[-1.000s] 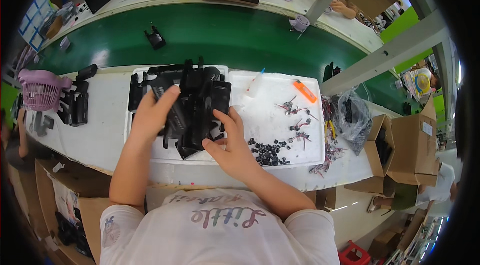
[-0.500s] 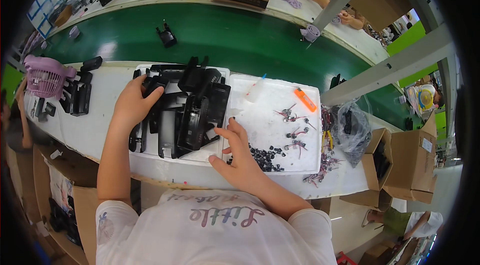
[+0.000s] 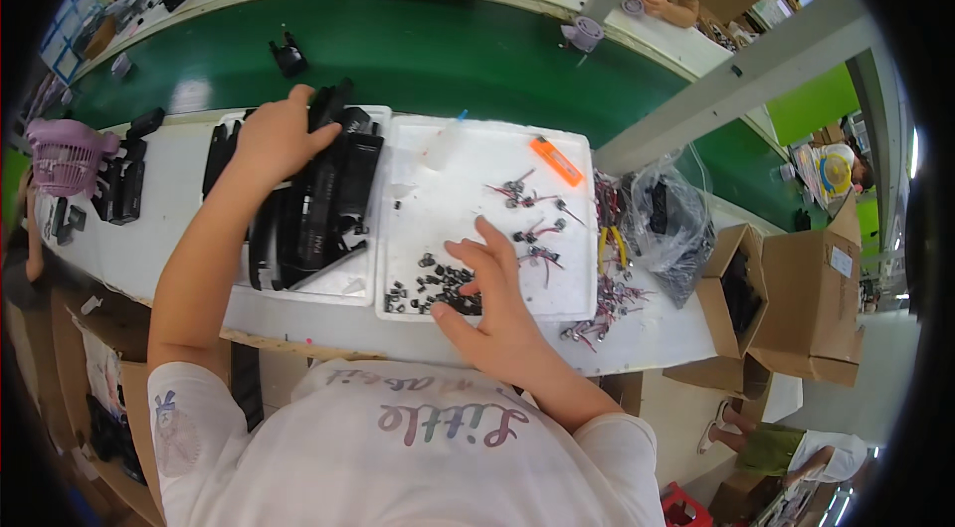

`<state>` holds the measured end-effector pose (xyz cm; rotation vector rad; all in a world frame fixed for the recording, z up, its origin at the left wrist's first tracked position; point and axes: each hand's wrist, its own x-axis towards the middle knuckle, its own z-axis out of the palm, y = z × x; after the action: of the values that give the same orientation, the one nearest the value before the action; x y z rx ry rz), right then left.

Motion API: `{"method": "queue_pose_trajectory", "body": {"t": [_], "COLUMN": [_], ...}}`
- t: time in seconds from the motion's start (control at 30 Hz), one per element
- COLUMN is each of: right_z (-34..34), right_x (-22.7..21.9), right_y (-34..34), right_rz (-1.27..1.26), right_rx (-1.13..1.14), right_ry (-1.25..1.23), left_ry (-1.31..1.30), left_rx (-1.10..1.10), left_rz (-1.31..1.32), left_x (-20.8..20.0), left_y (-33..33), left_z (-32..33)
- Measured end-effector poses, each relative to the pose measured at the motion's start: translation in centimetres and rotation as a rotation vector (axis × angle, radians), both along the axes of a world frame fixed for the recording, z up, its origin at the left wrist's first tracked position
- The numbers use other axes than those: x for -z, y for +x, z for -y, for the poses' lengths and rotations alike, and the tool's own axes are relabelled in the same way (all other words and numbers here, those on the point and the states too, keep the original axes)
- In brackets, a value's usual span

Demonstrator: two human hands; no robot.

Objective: The person applies adhesive to plastic fan casings and installs small components into them by hand. The person then takes wired electronic parts out of a bag, spreads them onto a tray, and picks up a shoulder bag.

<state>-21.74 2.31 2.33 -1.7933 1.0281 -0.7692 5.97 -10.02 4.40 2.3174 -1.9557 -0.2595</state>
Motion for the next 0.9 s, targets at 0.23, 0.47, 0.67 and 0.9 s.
{"method": "queue_pose_trajectory", "body": {"t": [0.23, 0.47, 0.67, 0.9], "right_z": [0.2, 0.7, 1.1, 0.2], "right_x": [1.5, -0.4, 1.6, 1.5], "right_y": [-6.0, -3.0, -0.5, 0.3], "right_rz": [0.025, 0.621, 0.362, 0.222], "right_rx": [0.240, 0.095, 0.154, 0.013], "right_ry": [-0.050, 0.207, 0.111, -0.051], "left_ry": [-0.267, -0.403, -0.121, 0.767], "left_rx": [-0.087, 0.539, 0.537, 0.085], "left_rz": [-0.408, -0.515, -1.123, -2.086], "left_x": [-1.6, -2.9, 1.0, 3.9], "left_y": [1.2, -9.1, -10.9, -9.4], "left_z": [-0.9, -10.7, -14.0, -13.5]}}
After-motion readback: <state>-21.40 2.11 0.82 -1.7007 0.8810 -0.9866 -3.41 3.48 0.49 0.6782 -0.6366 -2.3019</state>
